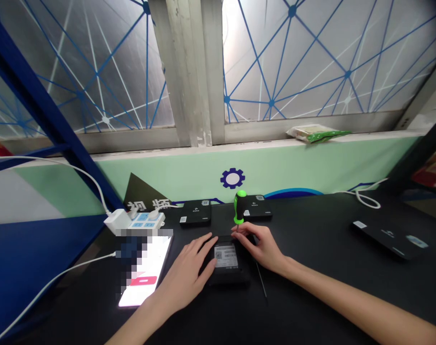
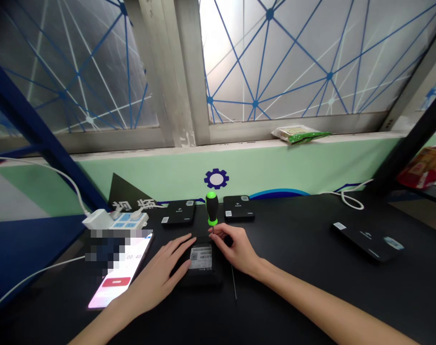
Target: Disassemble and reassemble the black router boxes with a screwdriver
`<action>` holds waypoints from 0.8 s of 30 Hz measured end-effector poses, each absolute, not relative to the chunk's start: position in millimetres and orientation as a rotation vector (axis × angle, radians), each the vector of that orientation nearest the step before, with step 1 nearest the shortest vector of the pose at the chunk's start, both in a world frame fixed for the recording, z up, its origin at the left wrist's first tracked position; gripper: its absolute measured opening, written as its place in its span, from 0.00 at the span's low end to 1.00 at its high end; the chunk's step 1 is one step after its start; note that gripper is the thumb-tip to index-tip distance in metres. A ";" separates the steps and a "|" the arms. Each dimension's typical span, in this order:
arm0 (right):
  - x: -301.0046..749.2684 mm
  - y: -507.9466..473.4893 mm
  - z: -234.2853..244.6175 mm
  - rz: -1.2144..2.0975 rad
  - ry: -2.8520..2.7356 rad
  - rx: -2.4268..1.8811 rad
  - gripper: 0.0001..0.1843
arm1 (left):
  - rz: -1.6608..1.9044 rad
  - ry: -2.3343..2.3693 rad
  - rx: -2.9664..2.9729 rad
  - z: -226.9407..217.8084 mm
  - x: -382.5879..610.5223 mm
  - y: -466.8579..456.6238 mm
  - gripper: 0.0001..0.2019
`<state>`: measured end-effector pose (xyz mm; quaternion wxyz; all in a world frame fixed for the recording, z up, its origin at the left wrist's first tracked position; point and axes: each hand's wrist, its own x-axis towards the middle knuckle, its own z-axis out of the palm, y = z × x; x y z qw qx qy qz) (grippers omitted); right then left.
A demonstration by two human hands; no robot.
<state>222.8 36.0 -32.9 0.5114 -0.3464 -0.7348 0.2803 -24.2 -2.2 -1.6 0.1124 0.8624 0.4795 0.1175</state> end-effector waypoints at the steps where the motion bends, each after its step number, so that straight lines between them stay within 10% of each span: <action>1: 223.3 35.1 -32.3 0.669 -1.785 -0.821 0.06 | 0.340 1.410 2.528 -1.9 -24.4 -2.2 0.24; 24: 222.8 37.2 -33.8 0.648 -1.797 -0.836 0.06 | 0.392 1.400 2.554 -1.0 -24.0 -2.2 0.23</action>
